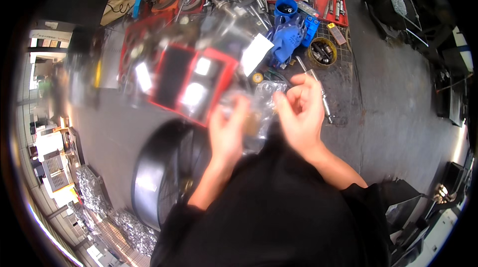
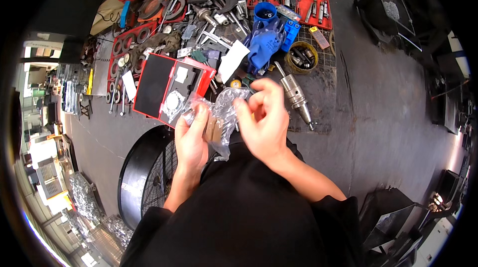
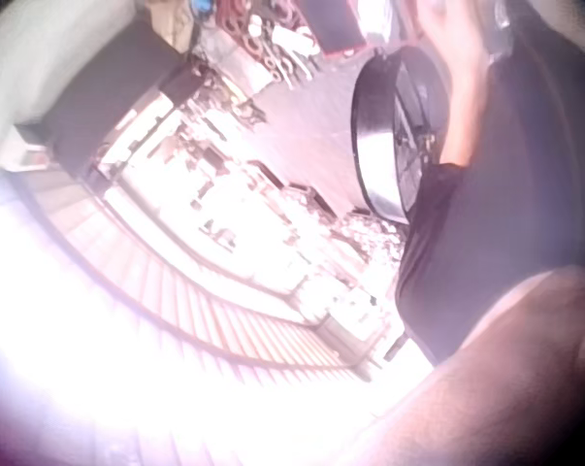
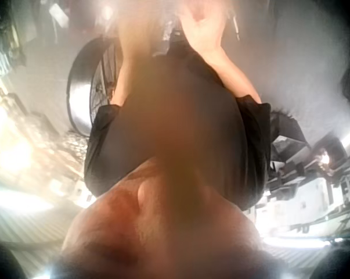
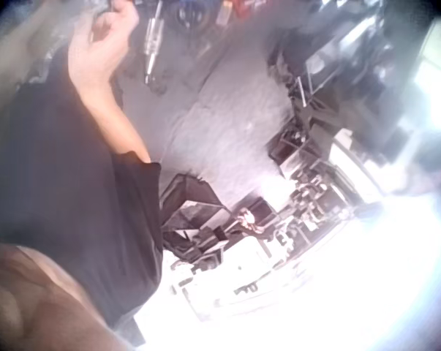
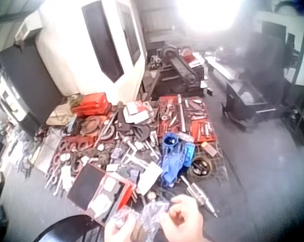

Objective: The person opens a red plastic case and removes a dial indicator and a mounting bracket from their plastic packaging. They then assemble the dial indicator by attaching the bracket to the stem of the gauge.

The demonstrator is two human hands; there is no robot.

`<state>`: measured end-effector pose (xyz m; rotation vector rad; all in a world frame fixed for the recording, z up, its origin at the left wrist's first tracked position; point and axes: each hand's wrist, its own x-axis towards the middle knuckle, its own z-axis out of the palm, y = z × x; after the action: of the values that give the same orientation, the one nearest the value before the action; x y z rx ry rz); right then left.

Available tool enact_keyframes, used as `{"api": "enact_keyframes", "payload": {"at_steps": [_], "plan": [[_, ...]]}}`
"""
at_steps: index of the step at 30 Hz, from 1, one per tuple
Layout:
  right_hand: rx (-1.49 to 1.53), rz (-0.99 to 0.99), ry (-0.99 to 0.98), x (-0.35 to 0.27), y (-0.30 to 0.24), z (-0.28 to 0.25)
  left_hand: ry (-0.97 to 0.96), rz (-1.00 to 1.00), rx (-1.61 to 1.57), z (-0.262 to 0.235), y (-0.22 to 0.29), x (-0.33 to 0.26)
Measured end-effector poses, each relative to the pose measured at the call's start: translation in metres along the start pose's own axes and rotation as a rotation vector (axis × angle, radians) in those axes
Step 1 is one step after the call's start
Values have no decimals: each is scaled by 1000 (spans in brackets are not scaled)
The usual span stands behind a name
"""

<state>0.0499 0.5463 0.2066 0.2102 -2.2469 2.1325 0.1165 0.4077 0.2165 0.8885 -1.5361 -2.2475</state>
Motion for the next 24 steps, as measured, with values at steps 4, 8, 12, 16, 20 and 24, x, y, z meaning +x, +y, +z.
{"api": "enact_keyframes", "payload": {"at_steps": [4, 8, 12, 16, 20, 24], "plan": [[-193, -60, -297, -9, -20, 5, -70, -91, -107, -11, 12, -1], [-317, -233, -300, -8, -8, 5, -128, -137, -101, -20, 18, -7], [-307, -235, -321, 0, -22, 4, -166, -142, -123, -23, 19, -10], [-106, 80, -432, -13, -25, 8, -192, -169, -100, -28, 21, -14], [-224, -118, -395, -23, -5, 13, -377, -218, -184, -54, 9, -16], [-201, -158, -371, -25, -4, 10, -333, -213, -83, -63, 3, -25]]}}
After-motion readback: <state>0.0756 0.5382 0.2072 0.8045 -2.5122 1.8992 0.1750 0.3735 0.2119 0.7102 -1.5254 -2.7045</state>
